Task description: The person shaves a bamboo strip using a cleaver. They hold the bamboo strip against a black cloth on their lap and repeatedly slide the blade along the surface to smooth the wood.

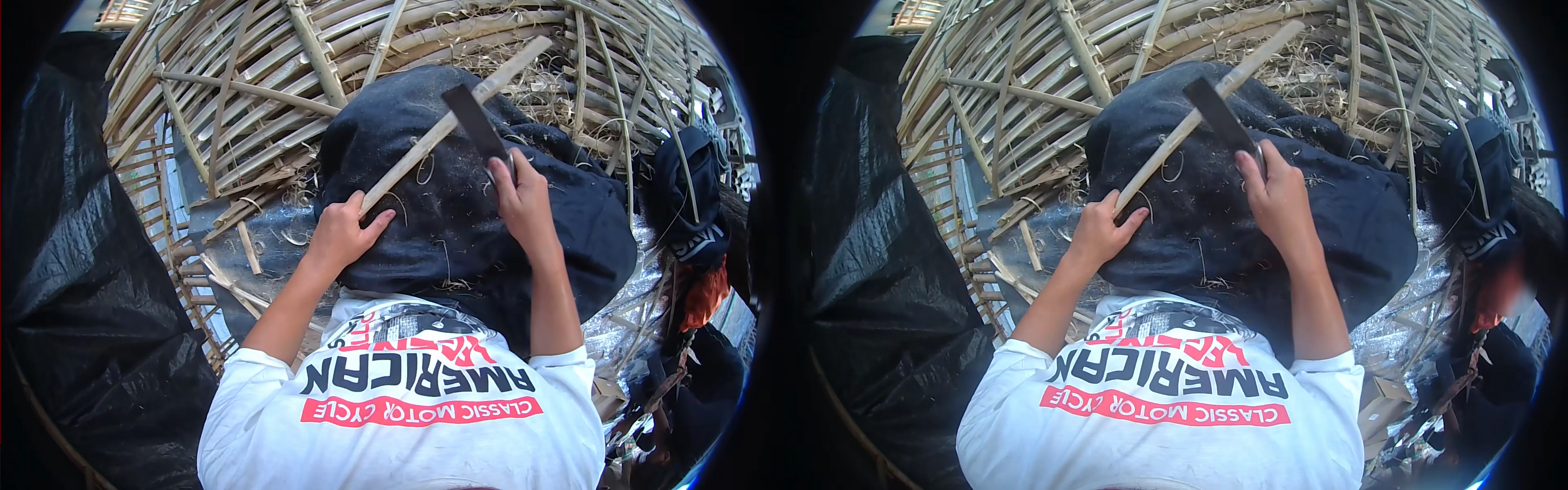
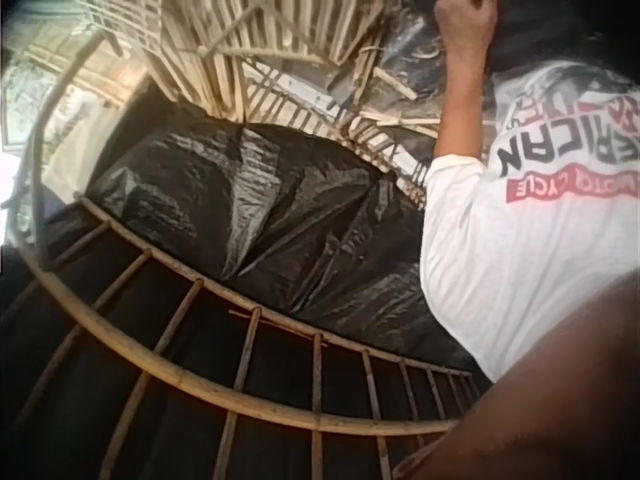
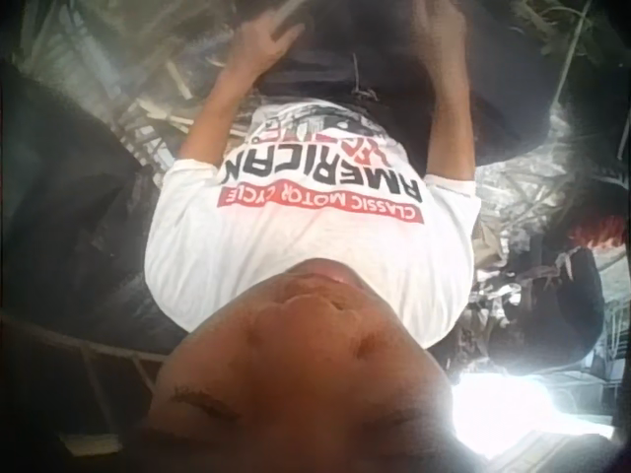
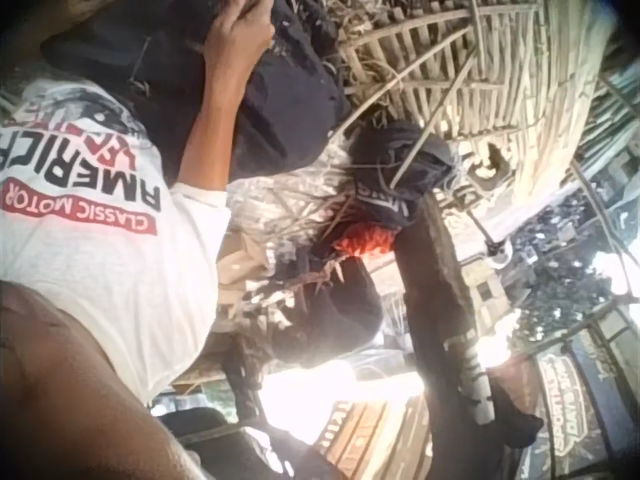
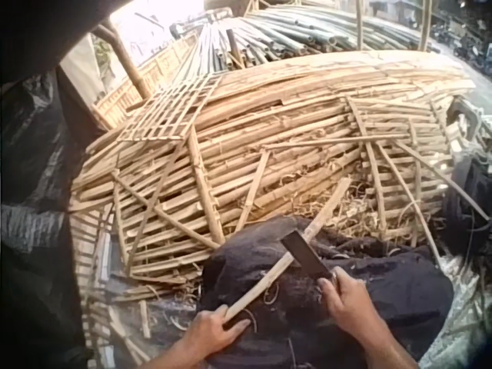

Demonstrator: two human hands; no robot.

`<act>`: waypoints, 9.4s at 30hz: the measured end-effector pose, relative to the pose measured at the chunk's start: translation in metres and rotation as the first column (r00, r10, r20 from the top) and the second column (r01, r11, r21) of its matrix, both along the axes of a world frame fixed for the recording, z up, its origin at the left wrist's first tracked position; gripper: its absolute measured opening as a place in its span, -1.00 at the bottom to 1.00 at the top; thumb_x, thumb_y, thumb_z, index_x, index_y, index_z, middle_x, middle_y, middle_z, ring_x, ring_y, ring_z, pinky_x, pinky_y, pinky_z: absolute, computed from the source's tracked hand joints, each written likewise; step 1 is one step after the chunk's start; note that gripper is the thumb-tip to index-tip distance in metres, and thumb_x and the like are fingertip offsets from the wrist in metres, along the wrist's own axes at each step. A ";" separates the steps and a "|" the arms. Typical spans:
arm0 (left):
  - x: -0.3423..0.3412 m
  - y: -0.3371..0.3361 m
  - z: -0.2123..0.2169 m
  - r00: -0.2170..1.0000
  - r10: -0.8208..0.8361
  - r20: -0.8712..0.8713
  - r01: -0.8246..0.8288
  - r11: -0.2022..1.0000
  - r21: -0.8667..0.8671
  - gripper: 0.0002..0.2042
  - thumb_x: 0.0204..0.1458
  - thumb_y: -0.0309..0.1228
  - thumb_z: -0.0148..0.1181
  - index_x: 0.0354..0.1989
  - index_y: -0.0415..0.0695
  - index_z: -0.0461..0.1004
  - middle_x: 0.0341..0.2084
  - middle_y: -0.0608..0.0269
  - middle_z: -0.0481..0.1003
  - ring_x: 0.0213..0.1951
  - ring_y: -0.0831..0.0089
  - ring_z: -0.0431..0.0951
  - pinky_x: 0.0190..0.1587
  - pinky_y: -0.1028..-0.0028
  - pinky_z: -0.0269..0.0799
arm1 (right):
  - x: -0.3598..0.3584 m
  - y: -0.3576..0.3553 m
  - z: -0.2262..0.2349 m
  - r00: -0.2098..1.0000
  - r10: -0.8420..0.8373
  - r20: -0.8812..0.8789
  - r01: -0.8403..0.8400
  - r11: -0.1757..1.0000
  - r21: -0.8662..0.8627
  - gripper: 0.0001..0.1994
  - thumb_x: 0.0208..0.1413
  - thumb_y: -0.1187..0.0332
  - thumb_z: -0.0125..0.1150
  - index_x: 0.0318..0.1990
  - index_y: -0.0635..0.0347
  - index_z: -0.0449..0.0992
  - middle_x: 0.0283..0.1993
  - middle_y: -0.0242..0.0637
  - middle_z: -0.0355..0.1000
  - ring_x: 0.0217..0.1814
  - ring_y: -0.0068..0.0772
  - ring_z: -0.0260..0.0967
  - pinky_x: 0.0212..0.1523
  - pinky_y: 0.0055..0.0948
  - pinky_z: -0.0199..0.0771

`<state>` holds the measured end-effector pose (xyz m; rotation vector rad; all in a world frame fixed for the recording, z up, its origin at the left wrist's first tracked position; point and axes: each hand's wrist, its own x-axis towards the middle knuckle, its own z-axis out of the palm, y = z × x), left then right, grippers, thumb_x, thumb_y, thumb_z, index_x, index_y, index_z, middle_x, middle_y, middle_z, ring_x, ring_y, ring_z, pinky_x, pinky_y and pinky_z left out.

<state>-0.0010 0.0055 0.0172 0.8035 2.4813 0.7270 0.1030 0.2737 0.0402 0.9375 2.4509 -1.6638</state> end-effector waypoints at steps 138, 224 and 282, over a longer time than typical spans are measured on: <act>0.015 -0.063 -0.036 0.980 -0.166 -0.109 0.168 0.986 0.014 -0.43 0.12 0.10 0.11 -0.30 -0.33 0.39 -0.47 -0.18 0.46 -0.32 -0.19 0.50 -0.31 0.08 0.41 | 0.072 0.026 -0.010 0.872 -0.381 -0.306 0.424 0.901 0.087 -0.74 0.30 0.22 0.15 -0.29 0.24 0.36 -0.64 -0.40 0.31 -0.64 -0.57 0.29 -0.57 -0.47 0.25; -0.012 -0.060 -0.068 1.000 0.006 0.012 -0.007 0.994 0.108 -0.37 0.32 -0.13 -0.20 -0.68 -0.44 0.33 -0.72 -0.36 0.27 -0.56 -0.30 0.35 -0.45 0.10 0.25 | 0.048 -0.046 -0.004 0.987 0.145 -0.064 -0.123 0.958 0.260 -0.67 0.18 0.16 0.24 -0.26 0.24 0.31 -0.52 0.06 0.46 -0.41 0.25 0.46 -0.41 0.05 0.43; -0.002 -0.059 -0.050 0.991 0.069 0.110 -0.074 0.996 0.047 -0.41 0.35 -0.19 -0.28 -0.68 -0.38 0.32 -0.67 -0.35 0.30 -0.51 -0.31 0.39 -0.47 0.01 0.17 | 0.036 -0.001 -0.022 0.986 -0.141 -0.091 0.156 0.972 0.178 -0.73 0.25 0.25 0.16 -0.19 0.31 0.35 -0.50 0.16 0.43 -0.36 0.33 0.43 -0.40 -0.07 0.38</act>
